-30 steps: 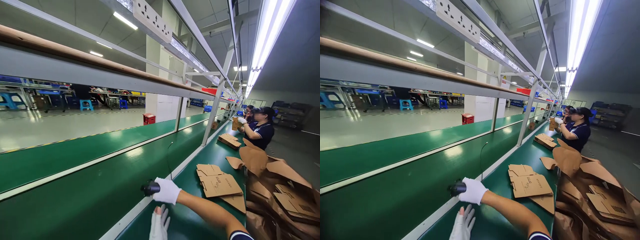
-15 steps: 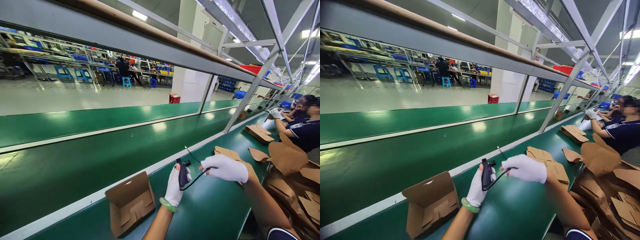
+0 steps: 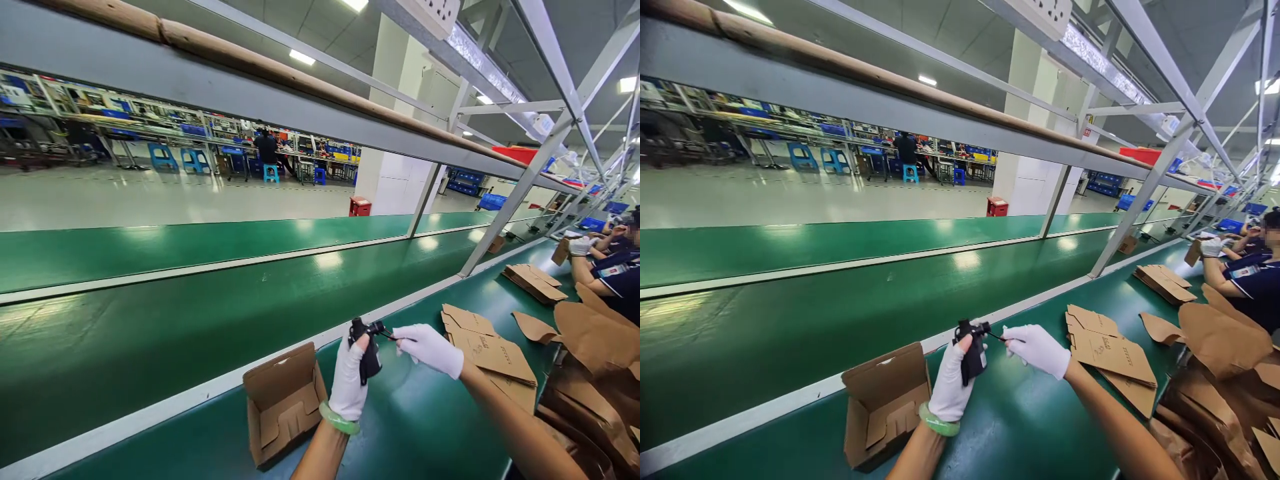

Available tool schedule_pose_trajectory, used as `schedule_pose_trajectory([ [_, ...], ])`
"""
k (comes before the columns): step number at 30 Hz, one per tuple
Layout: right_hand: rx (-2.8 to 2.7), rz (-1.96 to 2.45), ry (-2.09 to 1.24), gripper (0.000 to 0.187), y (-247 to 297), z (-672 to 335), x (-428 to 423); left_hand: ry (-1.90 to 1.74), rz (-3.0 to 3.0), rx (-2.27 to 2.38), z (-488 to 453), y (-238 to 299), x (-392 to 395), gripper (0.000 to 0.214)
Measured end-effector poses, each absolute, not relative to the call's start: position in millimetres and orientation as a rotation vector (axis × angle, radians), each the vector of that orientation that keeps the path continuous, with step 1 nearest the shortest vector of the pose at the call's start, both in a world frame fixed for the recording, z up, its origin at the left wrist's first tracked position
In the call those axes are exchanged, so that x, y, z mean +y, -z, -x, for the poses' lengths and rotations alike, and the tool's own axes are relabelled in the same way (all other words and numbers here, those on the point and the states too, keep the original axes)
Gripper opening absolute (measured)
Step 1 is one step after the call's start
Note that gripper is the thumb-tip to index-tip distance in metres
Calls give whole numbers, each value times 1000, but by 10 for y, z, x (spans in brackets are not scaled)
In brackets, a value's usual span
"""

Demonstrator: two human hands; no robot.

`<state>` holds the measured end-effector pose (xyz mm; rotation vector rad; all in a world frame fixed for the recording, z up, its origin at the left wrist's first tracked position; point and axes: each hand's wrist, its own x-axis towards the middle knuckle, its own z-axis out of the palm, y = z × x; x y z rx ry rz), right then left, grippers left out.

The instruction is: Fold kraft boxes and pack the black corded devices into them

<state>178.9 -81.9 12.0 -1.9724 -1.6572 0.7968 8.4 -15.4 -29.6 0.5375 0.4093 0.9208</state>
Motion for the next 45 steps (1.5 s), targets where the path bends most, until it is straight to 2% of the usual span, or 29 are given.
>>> schedule_pose_trajectory([
  [2,-1737,2067,-786,28,-66,-1650,-980,-1011,-366,490,-86,292,-105,44],
  [5,-2179,2127,-696,23,-24,-1360,-1196,-1052,-307,529,-94,279,-59,44],
  [9,-2756,1927,-649,18,-267,-1077,-1390,-1105,-478,535,-108,318,-77,45],
  [13,-2667,1912,-369,23,-810,-1190,-1309,-1076,-793,486,-121,395,-159,44],
  [16,-2454,1921,-210,27,-1081,-1424,-1032,-992,-990,390,-122,400,-227,54],
  [18,-2337,1848,-308,20,-1089,-1571,-810,-931,-1083,312,-108,374,-265,63],
  [20,-2187,1785,-559,17,-964,-1684,-621,-850,-1144,235,-83,344,-289,72],
  [23,-1905,1787,-929,21,-660,-1775,-488,-740,-1124,161,-45,333,-287,81],
  [25,-1839,1862,-980,23,-499,-1779,-529,-767,-1037,188,-38,351,-257,78],
  [27,-1936,1961,-873,24,-440,-1737,-668,-902,-975,315,-45,375,-204,67],
  [31,-2351,2079,-421,27,-640,-1556,-1066,-1133,-1001,568,-59,414,-72,47],
  [35,-2581,1942,-120,29,-975,-1429,-1154,-1103,-1128,515,-60,427,-76,51],
  [38,-2411,1751,-250,27,-1019,-1504,-902,-964,-1239,354,-74,391,-188,64],
  [41,-2125,1662,-579,24,-824,-1656,-627,-867,-1294,172,-73,341,-279,76],
  [43,-1927,1648,-803,31,-645,-1724,-550,-853,-1244,100,-59,333,-290,80],
  [45,-1769,1649,-875,39,-508,-1743,-571,-858,-1123,119,-46,348,-272,79],
])
